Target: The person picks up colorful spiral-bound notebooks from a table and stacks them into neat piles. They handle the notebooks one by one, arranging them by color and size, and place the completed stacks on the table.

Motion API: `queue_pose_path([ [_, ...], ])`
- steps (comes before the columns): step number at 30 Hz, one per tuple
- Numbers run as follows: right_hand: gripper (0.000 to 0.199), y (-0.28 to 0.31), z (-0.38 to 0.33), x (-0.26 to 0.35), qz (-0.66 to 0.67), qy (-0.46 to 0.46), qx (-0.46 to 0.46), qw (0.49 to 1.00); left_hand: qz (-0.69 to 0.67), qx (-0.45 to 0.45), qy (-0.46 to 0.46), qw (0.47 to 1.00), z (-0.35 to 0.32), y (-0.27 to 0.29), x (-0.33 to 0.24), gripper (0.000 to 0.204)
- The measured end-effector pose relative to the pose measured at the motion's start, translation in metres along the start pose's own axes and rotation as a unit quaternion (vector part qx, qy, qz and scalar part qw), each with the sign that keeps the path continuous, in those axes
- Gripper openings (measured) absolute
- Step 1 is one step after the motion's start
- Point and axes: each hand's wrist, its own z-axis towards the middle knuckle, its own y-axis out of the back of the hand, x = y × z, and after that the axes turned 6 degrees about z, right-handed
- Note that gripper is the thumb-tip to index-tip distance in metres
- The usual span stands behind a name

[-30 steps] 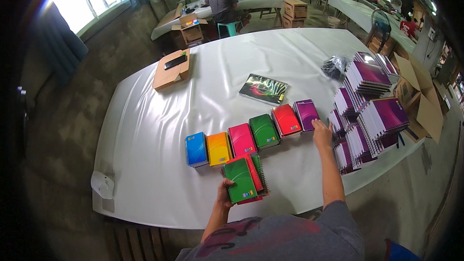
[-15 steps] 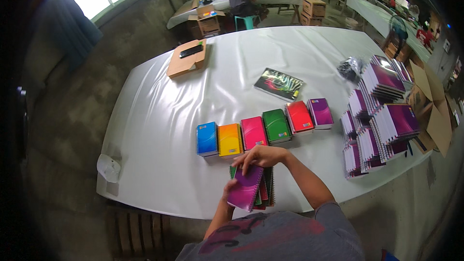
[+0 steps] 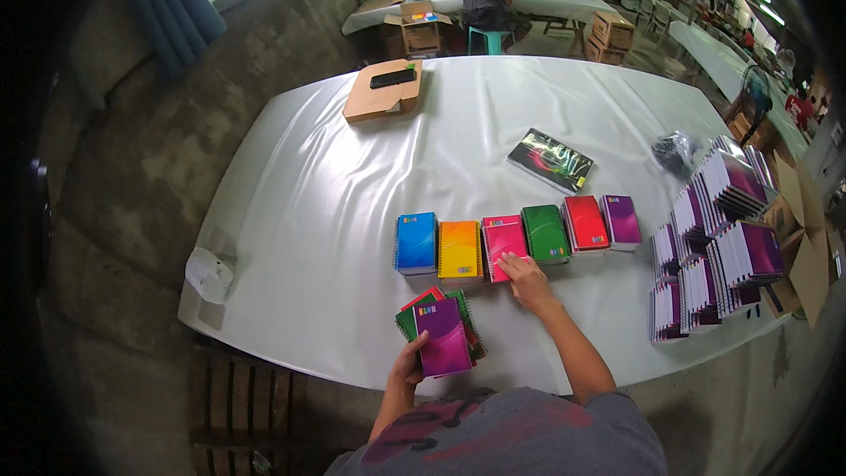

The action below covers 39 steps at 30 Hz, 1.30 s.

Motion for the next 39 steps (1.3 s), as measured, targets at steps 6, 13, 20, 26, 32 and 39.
queue_pose_path([
  [6,0.042,0.052,-0.032,0.087,0.075,0.107,-0.227,0.965,-0.044,0.079,0.002,0.996,0.02,-0.015,0.0,0.068],
  [13,0.04,0.063,-0.066,0.106,0.123,0.205,0.041,0.97,-0.113,0.182,0.072,0.974,0.064,-0.025,0.029,0.055],
  [20,0.072,0.134,-0.055,-0.104,-0.125,-0.252,-0.113,0.953,-0.088,0.123,0.034,0.988,0.056,-0.07,0.044,0.053],
  [26,0.044,0.097,-0.092,-0.186,-0.173,-0.219,-0.162,0.946,-0.105,0.107,0.025,0.988,0.055,-0.081,0.054,0.053],
  [32,0.027,0.11,-0.09,-0.143,-0.041,-0.175,-0.374,0.91,-0.1,0.122,0.033,0.987,0.054,-0.085,0.052,0.054],
  [39,0.04,0.104,-0.107,0.041,-0.011,0.134,-0.213,0.968,-0.135,0.108,0.057,0.983,0.064,-0.076,0.057,0.052],
])
